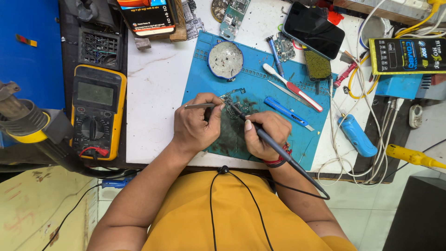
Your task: The person solders components on a small circuit board placed on a blue silicone mat, holding the board with tweezers in one hand and a soldering iron in the other. They reposition the board, apply solder to multiple points, and periodically touch the iron to the sponge holder while working across the board.
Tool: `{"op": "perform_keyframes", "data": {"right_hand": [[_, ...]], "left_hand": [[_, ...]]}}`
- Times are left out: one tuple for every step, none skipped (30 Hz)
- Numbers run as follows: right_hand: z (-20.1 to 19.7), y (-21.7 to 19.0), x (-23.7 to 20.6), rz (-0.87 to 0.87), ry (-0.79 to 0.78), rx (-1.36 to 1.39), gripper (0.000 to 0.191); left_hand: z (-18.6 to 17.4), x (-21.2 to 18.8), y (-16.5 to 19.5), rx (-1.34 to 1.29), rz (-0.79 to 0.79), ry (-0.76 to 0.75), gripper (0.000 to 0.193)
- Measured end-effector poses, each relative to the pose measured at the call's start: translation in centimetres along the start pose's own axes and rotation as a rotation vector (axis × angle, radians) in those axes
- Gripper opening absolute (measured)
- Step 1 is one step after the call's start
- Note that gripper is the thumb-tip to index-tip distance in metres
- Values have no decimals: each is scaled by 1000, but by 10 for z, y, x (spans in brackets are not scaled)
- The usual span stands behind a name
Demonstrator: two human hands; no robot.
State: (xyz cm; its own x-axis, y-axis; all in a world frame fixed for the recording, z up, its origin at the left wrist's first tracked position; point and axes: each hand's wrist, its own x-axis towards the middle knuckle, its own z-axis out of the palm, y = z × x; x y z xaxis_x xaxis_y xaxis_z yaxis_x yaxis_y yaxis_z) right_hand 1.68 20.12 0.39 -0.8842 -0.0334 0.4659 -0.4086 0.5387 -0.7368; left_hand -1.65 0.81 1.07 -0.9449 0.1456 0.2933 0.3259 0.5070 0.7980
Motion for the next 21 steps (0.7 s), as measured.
{"op": "perform_keyframes", "data": {"right_hand": [[-1, 0, 0, 4, 4, 0, 4], [0, 0, 0, 10, 10, -5, 4], [0, 0, 0, 16, 14, -10, 4], [0, 0, 0, 23, 19, -15, 4], [-1, 0, 0, 5, 11, -13, 4], [0, -1, 0, -12, 4, -12, 4], [0, -1, 0, -29, -2, -10, 4], [0, -1, 0, -13, 4, -9, 4], [-1, -1, 0, 3, 10, -7, 4], [0, -1, 0, 17, 17, -5, 4], [0, 0, 0, 10, 16, -3, 4], [0, 0, 0, 3, 14, -1, 4], [0, 1, 0, -3, 13, 1, 4], [0, 1, 0, -9, 7, -1, 4], [1, 1, 0, -15, 2, -5, 4], [1, 1, 0, -20, -3, -9, 4], [0, 1, 0, -9, 5, -10, 4], [0, 0, 0, 0, 14, -11, 4], [0, 0, 0, 7, 23, -11, 4], [0, 0, 0, -6, 14, -4, 4], [-1, 1, 0, -18, 4, 2, 4]], "left_hand": [[1, 0, 0, 2, 5, 0, 16], [0, 0, 0, 4, 10, 2, 16], [0, 0, 0, 8, 14, 4, 16], [-1, 0, 0, 9, 11, 4, 16], [0, 0, 1, 10, 10, 4, 16], [0, 0, 0, 10, 11, 4, 17], [0, 0, 0, 8, 14, 7, 17], [0, 0, 0, 7, 16, 10, 17], [1, 0, 0, 6, 19, 12, 17], [0, 0, 0, 7, 19, 10, 17], [0, 0, 0, 8, 20, 8, 17], [0, 0, 0, 10, 19, 6, 17], [1, 0, 0, 10, 20, 6, 17], [0, 0, -1, 9, 23, 6, 17], [0, 0, -1, 8, 26, 5, 17], [1, 0, -1, 7, 16, 4, 17], [1, 0, 0, 6, 7, 3, 17], [1, 0, 0, 6, 0, 3, 17], [1, 0, 0, 10, 11, 7, 17], [1, 0, 0, 14, 20, 11, 17], [1, 0, 0, 18, 29, 14, 17]]}}
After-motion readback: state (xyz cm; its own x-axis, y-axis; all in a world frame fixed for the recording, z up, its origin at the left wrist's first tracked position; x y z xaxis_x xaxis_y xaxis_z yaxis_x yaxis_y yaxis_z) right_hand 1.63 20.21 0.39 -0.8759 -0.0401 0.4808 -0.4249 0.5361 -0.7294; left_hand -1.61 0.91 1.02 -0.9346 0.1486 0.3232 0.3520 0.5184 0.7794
